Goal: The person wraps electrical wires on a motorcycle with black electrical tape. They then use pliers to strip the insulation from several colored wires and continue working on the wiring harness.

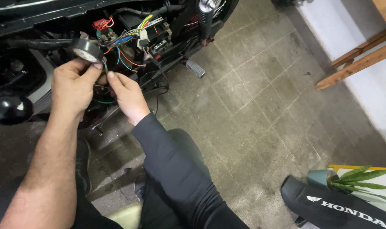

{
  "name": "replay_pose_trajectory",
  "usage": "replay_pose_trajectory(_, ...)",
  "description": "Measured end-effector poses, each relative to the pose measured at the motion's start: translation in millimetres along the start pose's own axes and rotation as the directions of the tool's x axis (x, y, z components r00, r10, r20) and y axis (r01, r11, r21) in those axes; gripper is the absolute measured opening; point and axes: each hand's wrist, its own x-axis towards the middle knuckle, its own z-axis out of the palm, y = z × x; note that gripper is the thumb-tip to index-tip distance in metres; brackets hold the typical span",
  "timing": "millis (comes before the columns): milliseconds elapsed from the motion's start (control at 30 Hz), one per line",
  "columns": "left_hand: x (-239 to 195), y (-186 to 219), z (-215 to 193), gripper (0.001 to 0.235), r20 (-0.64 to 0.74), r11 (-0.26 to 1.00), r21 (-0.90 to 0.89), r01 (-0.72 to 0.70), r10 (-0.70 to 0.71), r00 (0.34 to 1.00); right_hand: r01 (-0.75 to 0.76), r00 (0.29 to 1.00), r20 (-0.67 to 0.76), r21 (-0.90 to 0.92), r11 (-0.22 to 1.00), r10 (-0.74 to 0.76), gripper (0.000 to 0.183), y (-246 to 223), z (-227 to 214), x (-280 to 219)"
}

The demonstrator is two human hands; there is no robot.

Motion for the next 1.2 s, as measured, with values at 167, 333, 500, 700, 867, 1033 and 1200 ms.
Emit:
replay_pose_trajectory(167,-0.1,5.1,1.1,0.022,0.077,0.996,-0.085,0.011,-0.005,0.997,-0.017,0.998,0.065,0.026,1.000,0.015,0.031,-6.9,3.8,1.2)
replay_pose_trajectory(333,-0.4,8.2,-3.2,0.021,0.031,0.977,0.197,-0.087,0.082,0.996,0.037,0.989,0.144,-0.092,0.995,-0.024,0.032,-8.6,-4.7,3.3)
replay_pose_trajectory(500,0.6,14.0,-6.9,0.017,0.044,0.938,0.318,-0.138,0.131,0.990,-0.026,0.985,-0.174,-0.067,0.997,0.014,0.025,-17.9,-20.8,5.4)
replay_pose_trajectory(700,3.6,11.4,-8.5,0.012,0.102,0.983,0.150,-0.108,0.093,0.990,-0.001,0.996,-0.093,0.067,0.998,0.007,0.024,-24.2,-13.9,10.2)
replay_pose_trajectory(867,8.3,2.1,-9.6,0.012,0.108,0.981,0.131,-0.140,0.127,0.986,-0.044,0.998,-0.027,0.228,0.973,0.052,0.029,-24.7,-1.5,14.5)
replay_pose_trajectory(1033,10.5,-6.0,-12.4,0.011,0.142,0.985,0.062,-0.158,0.148,0.979,-0.104,0.994,-0.009,0.312,0.944,0.113,0.029,-16.5,0.7,26.6)
replay_pose_trajectory(1200,13.1,-13.7,-12.9,0.013,0.145,0.990,0.058,-0.129,0.119,0.982,-0.134,0.991,0.084,0.461,0.877,0.107,0.027,-3.9,-4.4,35.2)
